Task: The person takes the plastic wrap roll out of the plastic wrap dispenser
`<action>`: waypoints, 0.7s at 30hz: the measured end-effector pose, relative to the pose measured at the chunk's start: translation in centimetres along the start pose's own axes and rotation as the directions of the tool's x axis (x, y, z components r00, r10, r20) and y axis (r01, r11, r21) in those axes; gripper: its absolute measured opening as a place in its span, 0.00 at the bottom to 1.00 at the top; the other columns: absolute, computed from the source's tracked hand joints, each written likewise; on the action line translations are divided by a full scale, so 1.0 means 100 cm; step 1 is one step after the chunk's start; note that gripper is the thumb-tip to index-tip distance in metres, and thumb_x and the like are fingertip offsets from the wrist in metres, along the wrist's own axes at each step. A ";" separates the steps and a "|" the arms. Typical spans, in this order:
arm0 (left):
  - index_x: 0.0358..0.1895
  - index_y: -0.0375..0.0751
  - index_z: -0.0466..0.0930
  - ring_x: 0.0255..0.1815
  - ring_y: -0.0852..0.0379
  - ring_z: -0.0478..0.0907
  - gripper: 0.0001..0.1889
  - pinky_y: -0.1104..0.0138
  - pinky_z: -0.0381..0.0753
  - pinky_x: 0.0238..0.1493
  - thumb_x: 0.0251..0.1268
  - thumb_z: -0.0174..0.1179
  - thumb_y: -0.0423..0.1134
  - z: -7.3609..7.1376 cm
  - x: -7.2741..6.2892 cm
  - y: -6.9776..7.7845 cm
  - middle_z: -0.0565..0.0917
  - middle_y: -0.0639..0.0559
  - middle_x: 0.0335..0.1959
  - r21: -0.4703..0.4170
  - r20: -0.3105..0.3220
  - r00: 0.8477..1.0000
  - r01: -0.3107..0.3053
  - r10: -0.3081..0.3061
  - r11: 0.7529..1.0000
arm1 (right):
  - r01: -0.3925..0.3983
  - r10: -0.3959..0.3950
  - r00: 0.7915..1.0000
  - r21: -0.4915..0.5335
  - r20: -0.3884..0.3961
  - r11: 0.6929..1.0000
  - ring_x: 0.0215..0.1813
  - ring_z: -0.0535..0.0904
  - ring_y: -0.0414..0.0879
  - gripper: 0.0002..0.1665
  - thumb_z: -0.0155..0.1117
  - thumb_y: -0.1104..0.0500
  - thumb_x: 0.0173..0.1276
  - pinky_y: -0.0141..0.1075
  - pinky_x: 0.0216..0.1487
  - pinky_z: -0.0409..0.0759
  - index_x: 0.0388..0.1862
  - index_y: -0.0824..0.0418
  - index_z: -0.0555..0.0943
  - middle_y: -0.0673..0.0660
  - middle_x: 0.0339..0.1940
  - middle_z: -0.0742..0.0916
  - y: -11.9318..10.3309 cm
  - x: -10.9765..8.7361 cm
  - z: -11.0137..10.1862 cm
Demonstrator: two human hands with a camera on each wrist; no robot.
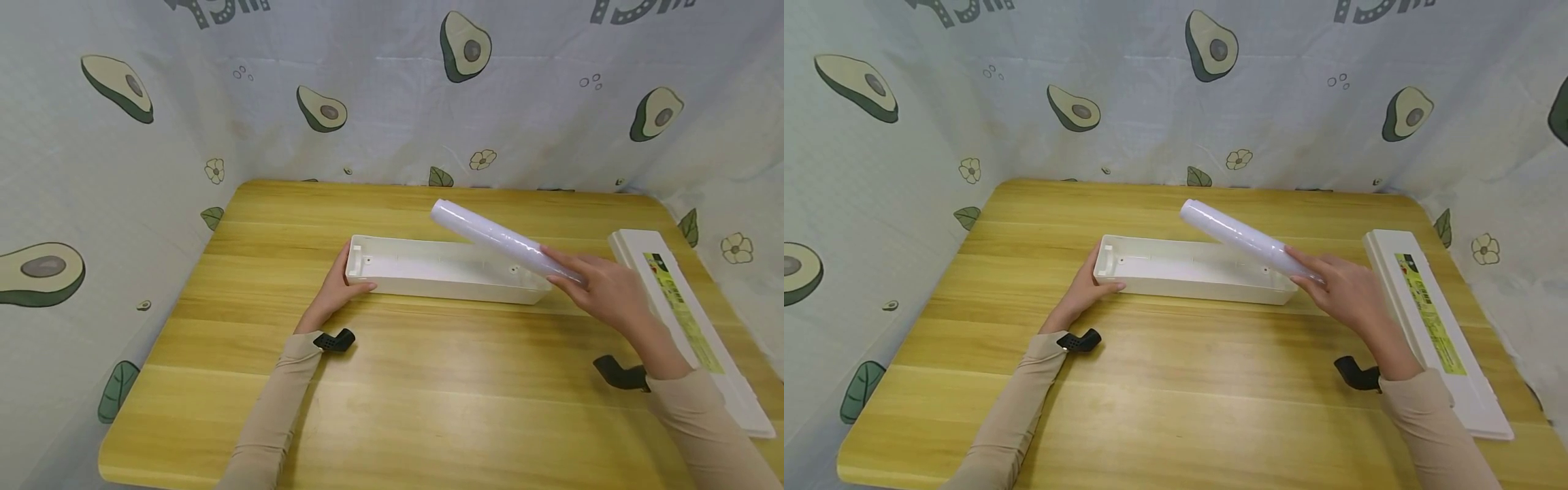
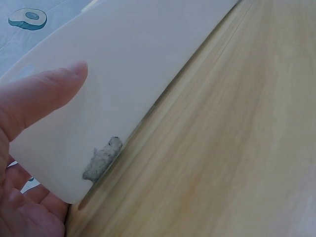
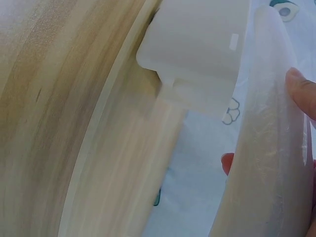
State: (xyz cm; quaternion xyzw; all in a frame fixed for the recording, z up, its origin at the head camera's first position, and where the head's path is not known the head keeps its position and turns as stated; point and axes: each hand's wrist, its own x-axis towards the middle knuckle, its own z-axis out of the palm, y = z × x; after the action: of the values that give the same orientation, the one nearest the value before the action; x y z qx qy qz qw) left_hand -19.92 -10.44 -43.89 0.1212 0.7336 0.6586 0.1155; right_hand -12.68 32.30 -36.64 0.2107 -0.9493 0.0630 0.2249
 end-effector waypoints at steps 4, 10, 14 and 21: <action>0.76 0.48 0.38 0.71 0.44 0.57 0.53 0.52 0.55 0.72 0.52 0.66 0.28 -0.001 0.005 -0.013 0.54 0.44 0.74 0.036 -0.010 1.000 -0.013 0.013 0.999 | 0.009 -0.009 1.000 0.004 -0.019 1.000 0.23 0.74 0.51 0.34 0.68 0.51 0.58 0.36 0.19 0.65 0.65 0.45 0.72 0.67 0.38 0.87 0.002 -0.002 0.000; 0.76 0.52 0.39 0.69 0.46 0.59 0.53 0.52 0.57 0.71 0.52 0.67 0.30 -0.001 0.009 -0.024 0.55 0.47 0.74 0.068 -0.024 0.999 -0.025 0.026 0.997 | -0.012 0.011 0.999 -0.004 -0.045 1.000 0.20 0.71 0.48 0.29 0.57 0.40 0.65 0.31 0.16 0.56 0.64 0.43 0.72 0.66 0.38 0.87 0.003 -0.005 -0.002; 0.76 0.52 0.39 0.69 0.46 0.59 0.53 0.53 0.58 0.71 0.51 0.67 0.29 0.000 0.009 -0.021 0.56 0.46 0.73 0.064 -0.029 0.999 -0.026 0.028 0.998 | -0.016 0.015 0.998 -0.008 -0.068 1.000 0.20 0.70 0.48 0.29 0.52 0.36 0.66 0.30 0.16 0.54 0.63 0.44 0.74 0.65 0.38 0.87 0.004 -0.006 -0.004; 0.76 0.48 0.38 0.71 0.43 0.56 0.53 0.52 0.54 0.72 0.52 0.66 0.27 0.001 0.001 -0.002 0.54 0.43 0.74 0.021 -0.006 1.000 0.014 -0.014 1.000 | -0.049 0.048 0.998 -0.014 -0.051 0.999 0.21 0.71 0.49 0.29 0.52 0.36 0.66 0.30 0.16 0.53 0.64 0.42 0.72 0.66 0.40 0.87 0.005 -0.010 -0.004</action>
State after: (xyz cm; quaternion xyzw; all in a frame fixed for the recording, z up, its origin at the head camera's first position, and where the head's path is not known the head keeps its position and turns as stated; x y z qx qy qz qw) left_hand -20.00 -10.39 -44.14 0.1153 0.7416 0.6505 0.1165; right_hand -11.91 33.20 -36.76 0.1843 -0.9486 0.0663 0.2487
